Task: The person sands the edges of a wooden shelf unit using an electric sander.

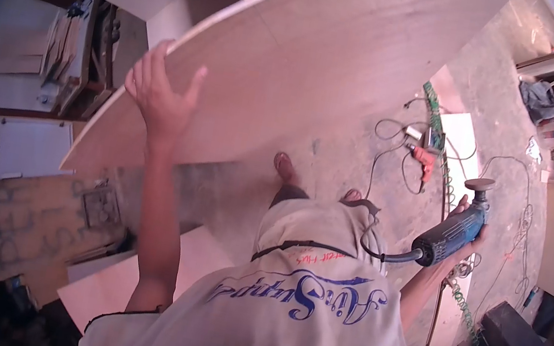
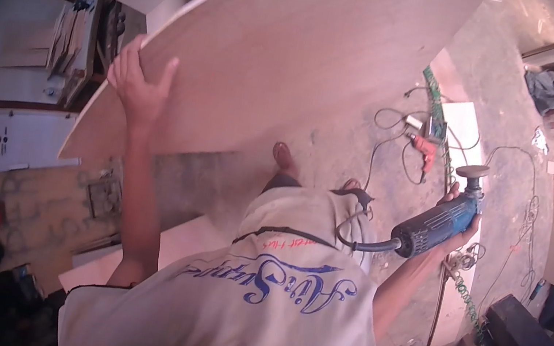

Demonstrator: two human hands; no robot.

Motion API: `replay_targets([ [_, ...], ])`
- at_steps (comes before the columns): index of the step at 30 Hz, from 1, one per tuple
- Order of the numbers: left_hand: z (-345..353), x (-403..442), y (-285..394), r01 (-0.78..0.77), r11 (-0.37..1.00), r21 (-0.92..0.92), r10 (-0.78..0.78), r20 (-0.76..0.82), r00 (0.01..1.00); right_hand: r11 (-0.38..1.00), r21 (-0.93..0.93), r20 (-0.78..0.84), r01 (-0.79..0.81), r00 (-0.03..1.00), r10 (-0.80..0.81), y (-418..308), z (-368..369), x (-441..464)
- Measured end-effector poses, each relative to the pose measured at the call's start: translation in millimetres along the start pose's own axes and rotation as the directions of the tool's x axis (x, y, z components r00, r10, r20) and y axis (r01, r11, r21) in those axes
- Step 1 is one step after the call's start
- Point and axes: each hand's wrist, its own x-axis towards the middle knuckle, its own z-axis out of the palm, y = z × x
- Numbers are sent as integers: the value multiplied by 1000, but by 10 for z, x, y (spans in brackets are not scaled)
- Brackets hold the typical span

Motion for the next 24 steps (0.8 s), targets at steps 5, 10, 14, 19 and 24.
replay_targets([
  [5, 50, 4, -109, 34, 999, 26, -33, -8, 999, 993, -102, -160, 56, 985, -72, -167, -38, -140],
  [10, 40, 120, -184, 127, 992, 17, -127, 29, 991, 967, -255, -89, -29, 996, 7, -439, -441, 41],
  [14, -302, 571, 1, 229, 965, 126, -260, 370, 892, 835, -541, -154, -101, 988, 20, -388, 111, 199],
  [19, -65, 1105, 263, 190, 980, -58, -126, 559, 819, 371, -893, 242, 253, 967, -77, 46, 1707, 589],
  [24, 112, 1095, 373, 207, 978, -3, -165, 594, 787, -144, -750, 602, 645, 757, 252, 581, 3283, 923],
])
